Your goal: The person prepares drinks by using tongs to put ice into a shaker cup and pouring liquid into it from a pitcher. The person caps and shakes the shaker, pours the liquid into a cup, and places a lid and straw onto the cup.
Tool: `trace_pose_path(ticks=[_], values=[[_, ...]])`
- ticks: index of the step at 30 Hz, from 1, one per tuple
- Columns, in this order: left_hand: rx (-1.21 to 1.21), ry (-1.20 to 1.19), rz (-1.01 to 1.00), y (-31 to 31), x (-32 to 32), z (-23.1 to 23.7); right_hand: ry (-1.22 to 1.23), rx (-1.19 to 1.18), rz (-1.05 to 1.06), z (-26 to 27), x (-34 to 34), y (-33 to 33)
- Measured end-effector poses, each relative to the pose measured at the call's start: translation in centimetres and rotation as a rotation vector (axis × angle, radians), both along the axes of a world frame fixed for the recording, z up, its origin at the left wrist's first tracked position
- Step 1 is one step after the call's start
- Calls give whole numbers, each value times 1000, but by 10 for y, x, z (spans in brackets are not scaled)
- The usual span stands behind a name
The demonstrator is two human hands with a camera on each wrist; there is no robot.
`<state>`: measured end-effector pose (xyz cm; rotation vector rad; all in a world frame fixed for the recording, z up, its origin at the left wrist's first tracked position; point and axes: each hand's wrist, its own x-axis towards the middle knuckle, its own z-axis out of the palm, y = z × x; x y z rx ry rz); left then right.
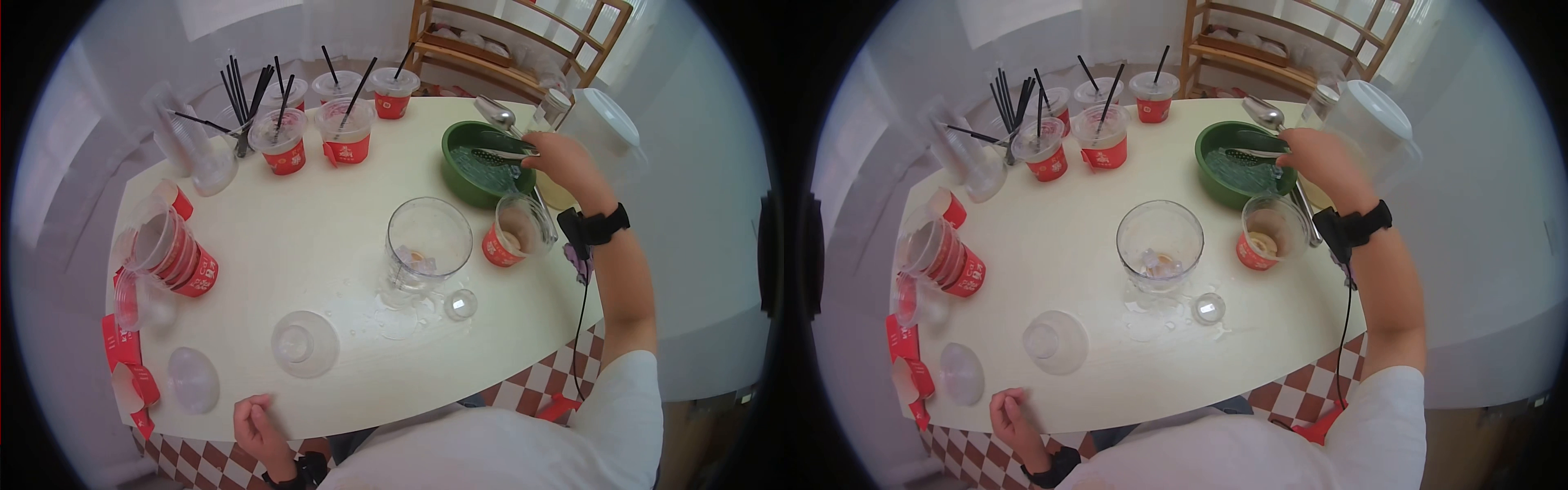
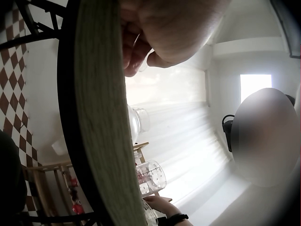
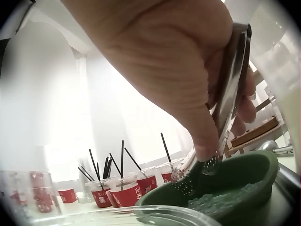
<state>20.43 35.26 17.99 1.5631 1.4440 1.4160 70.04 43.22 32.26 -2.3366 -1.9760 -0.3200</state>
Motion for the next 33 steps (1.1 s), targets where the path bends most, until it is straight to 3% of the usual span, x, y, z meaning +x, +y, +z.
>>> trace_pose_path(ticks=[10, 17, 19, 21, 23, 27, 28, 30, 32, 33], values=[[23, 15, -11, -1, 0, 0, -55, -153, -145, -23, 13, 31], [35, 19, -15, 0, -1, -2, 65, -196, -77, -35, 32, 41], [24, 35, -3, -1, -1, -2, 208, -62, 9, -28, 29, 31], [3, 39, 6, -1, 0, 1, 307, 247, 117, -3, 4, 9], [-22, 41, 8, -1, 1, 0, 220, 518, 88, 31, -16, -22], [-5, 22, 19, 0, 1, -3, 150, 1249, -125, 45, 6, -76], [1, 10, 24, 0, 2, -3, 142, 1253, -127, 40, 25, -83], [6, -2, 7, 0, 0, -4, -51, 1461, -402, 15, 78, -89], [9, -9, -1, 0, -1, -3, 469, 1479, -476, -15, 128, -90], [11, -14, -13, 0, -1, -3, 473, 1479, -472, -27, 135, -90]])
